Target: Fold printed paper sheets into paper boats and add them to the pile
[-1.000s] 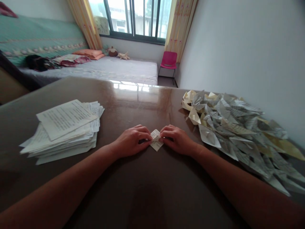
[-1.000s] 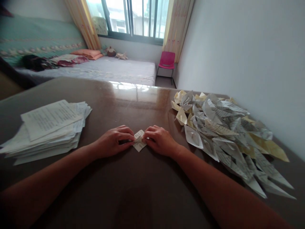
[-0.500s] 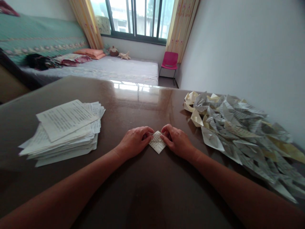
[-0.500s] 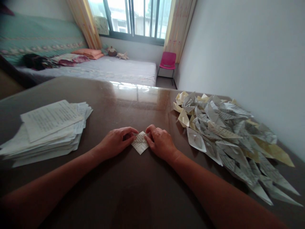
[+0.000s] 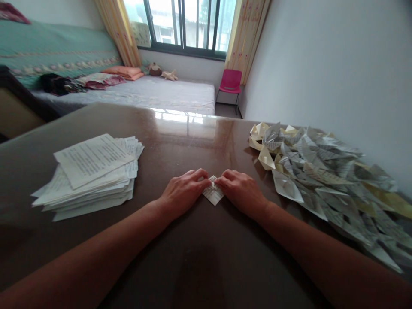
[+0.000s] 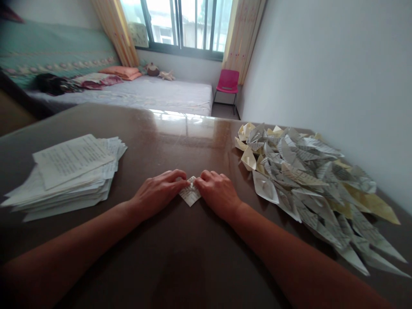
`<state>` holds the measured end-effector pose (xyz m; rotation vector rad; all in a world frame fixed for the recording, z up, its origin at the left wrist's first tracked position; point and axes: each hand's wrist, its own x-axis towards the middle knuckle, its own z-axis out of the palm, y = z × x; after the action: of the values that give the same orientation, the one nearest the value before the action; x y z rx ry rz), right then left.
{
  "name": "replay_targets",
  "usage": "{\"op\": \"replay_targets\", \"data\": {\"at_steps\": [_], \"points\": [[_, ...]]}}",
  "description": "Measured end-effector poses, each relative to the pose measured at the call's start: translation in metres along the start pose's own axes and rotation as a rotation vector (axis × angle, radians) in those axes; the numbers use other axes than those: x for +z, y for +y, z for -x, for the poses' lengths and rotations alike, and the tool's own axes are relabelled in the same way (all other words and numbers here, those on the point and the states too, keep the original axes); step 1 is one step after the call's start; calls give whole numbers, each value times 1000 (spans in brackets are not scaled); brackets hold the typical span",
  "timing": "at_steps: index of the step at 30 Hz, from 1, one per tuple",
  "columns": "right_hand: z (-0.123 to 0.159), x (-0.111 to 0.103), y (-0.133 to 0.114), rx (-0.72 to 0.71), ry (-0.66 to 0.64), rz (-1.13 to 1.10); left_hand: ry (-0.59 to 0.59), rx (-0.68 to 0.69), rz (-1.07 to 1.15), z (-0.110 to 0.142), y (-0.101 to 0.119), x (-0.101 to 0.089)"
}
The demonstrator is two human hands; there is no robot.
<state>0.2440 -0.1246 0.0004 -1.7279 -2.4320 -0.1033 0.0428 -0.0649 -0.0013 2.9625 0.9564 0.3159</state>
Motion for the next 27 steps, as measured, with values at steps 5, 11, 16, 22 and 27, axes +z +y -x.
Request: {"op": "replay_targets", "data": {"at_steps": [5, 11, 16, 22, 27], "points": [[15, -15, -17, -69, -74, 210, -60, 81, -103, 3, 2, -8], [30, -16, -31, -45, -85, 293, -76, 107, -89, 7, 8, -18], [31, -20, -32, -40, -122, 296, -75, 122, -56, 9, 10, -20], [12, -14, -7, 68, -36, 104, 66, 63, 41, 3, 1, -2], [4, 3, 9, 103, 74, -208, 118, 37, 247, 1, -4, 7]]}}
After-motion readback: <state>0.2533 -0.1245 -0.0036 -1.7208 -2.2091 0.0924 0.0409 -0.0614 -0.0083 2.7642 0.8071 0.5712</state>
